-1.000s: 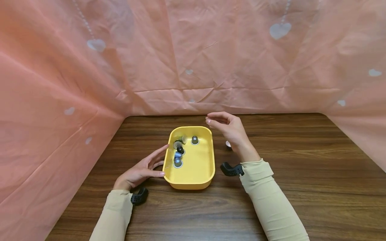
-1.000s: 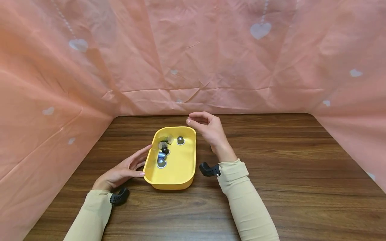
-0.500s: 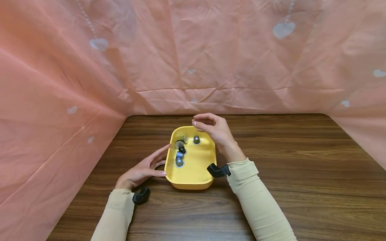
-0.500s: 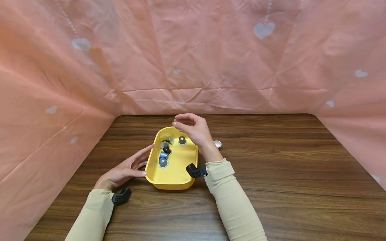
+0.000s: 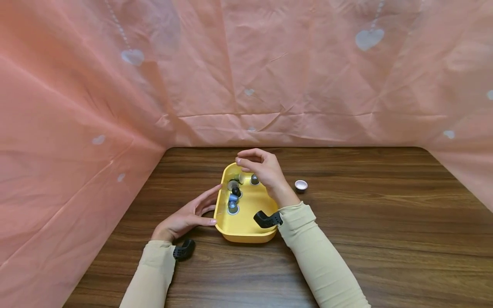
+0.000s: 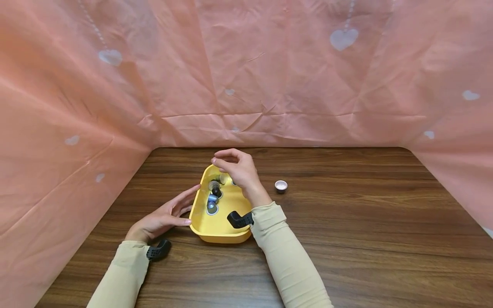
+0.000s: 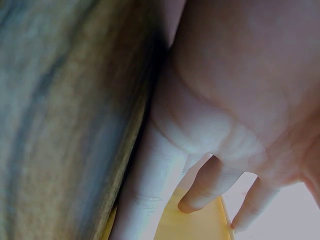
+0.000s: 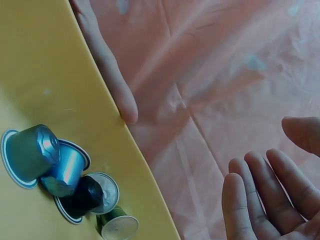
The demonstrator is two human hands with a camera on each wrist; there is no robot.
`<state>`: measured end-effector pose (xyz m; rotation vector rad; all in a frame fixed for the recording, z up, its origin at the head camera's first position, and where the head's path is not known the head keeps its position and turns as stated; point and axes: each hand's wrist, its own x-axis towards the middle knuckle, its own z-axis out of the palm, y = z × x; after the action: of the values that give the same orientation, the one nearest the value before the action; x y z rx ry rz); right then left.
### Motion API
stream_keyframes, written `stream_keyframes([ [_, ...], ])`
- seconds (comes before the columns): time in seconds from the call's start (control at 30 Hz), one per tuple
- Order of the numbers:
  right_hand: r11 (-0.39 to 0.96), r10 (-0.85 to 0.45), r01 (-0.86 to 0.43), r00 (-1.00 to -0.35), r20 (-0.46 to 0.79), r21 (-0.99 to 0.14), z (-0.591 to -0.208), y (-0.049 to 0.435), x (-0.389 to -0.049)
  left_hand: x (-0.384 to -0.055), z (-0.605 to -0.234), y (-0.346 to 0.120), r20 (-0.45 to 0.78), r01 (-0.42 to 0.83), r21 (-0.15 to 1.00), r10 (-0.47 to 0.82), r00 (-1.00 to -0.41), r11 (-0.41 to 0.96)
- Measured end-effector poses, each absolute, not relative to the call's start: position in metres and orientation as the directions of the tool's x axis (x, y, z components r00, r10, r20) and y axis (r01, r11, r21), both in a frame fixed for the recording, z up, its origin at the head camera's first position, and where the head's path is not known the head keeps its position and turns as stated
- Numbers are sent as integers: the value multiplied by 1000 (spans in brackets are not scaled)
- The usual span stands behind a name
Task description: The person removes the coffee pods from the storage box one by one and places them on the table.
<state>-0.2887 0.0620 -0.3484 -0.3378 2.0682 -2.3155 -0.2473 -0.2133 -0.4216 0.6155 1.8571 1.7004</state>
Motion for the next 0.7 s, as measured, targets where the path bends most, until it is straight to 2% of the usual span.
stream_keyframes([
  [0.4,-91,-134,-119,-982,130,-989,-354,58,-292,-247,-423,-212,-88,-31,995,658,-748,99],
  [0.5,-27,-142,-118,-983,120,-993,-355,56,-292,-247,-422,-212,-88,-31,995,655,-750,99],
  [0.7,199,-190,-161,-974,123,-967,-359,50,-293,-248,-422,-215,-96,-32,994,650,-754,109],
])
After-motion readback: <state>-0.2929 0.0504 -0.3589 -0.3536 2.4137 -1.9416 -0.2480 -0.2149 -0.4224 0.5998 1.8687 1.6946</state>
